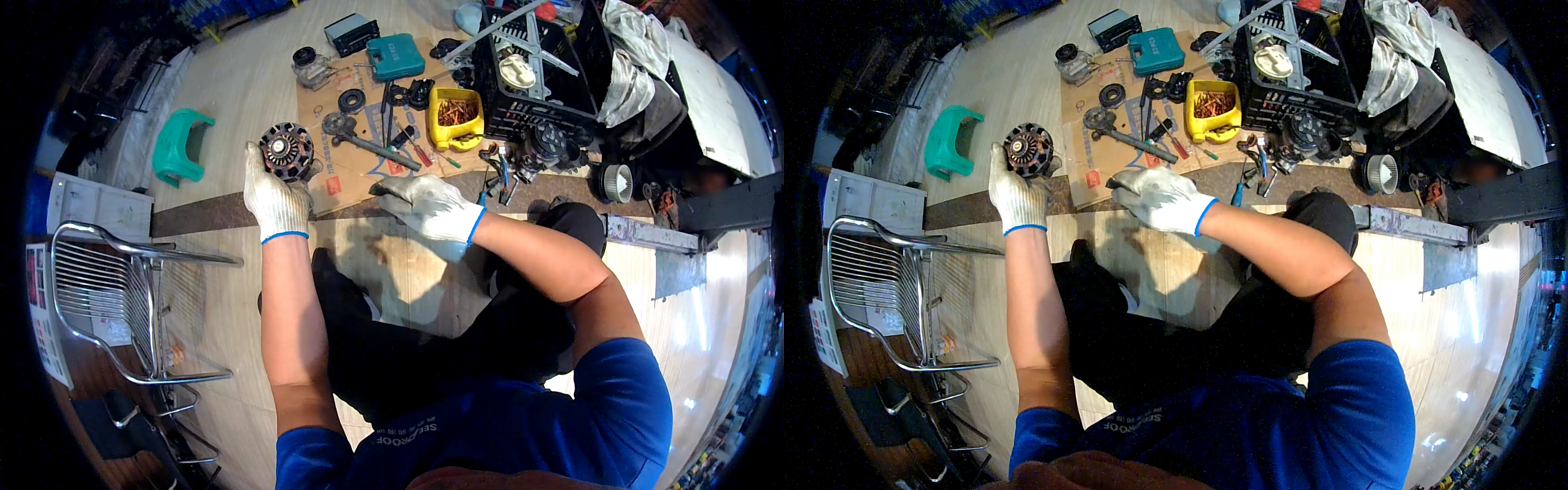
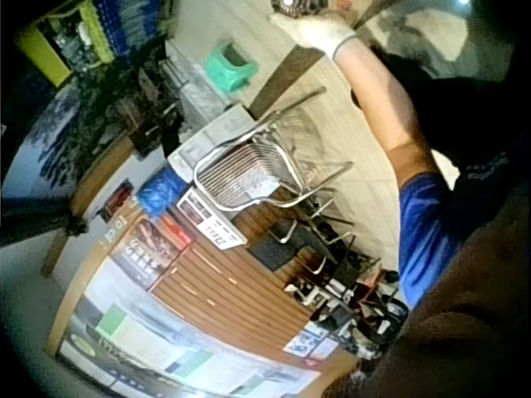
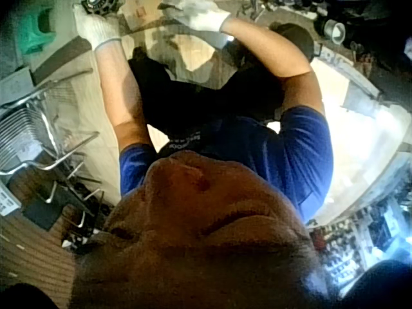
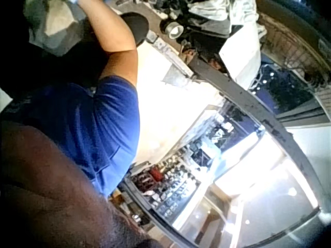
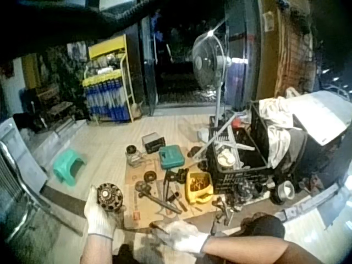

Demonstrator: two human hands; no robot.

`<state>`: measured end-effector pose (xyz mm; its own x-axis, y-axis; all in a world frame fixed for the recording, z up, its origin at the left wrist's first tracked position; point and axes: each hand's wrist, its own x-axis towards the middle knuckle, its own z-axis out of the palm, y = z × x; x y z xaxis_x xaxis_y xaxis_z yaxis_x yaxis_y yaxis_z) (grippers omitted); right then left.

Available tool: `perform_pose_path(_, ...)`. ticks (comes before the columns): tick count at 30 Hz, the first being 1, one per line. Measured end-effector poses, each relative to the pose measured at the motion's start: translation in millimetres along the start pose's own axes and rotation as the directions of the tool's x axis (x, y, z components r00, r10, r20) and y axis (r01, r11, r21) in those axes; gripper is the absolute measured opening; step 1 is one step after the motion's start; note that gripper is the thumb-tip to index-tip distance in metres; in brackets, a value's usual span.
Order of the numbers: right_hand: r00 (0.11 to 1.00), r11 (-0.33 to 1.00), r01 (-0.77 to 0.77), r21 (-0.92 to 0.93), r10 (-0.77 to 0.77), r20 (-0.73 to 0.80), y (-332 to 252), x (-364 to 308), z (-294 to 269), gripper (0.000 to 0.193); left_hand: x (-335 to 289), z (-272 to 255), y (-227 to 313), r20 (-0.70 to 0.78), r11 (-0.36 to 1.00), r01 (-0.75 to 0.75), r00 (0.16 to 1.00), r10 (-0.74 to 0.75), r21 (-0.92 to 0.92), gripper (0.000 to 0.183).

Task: The person holds an alternator stator and uses a screwdriver and pliers to manipulate internal wiring and components while sitting at a low workspace.

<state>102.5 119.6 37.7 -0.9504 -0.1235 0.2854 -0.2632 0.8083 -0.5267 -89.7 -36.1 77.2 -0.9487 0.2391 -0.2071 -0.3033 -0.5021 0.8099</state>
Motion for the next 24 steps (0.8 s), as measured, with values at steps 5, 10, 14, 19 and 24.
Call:
perform_pose_path(5,0.928,0.927,-0.341,0.157,0.305,0.216,-26,7,-10,0.037,-5,7,-1,-0.002,0.999,0.025,1.0,-0.025,-0.027,0.05)
perform_pose_path(10,0.938,0.944,-0.33,0.023,0.325,0.12,-13,-8,-10,0.056,-2,10,5,-0.061,0.999,-0.006,0.998,0.004,-0.038,0.05)
perform_pose_path(14,0.86,0.888,-0.426,-0.17,0.456,0.229,-4,-10,-44,0.068,6,-3,19,-0.082,0.998,-0.05,0.995,0.048,-0.024,0.05)
perform_pose_path(19,0.795,0.789,-0.6,-0.135,0.606,0.008,0,-12,-86,0.062,12,-18,30,-0.144,0.994,-0.1,0.985,0.095,-0.034,0.049)
perform_pose_path(24,0.76,0.864,-0.476,0.166,0.499,-0.417,7,-11,-98,0.056,13,-22,27,-0.107,0.992,-0.116,0.988,0.11,-0.044,0.044)
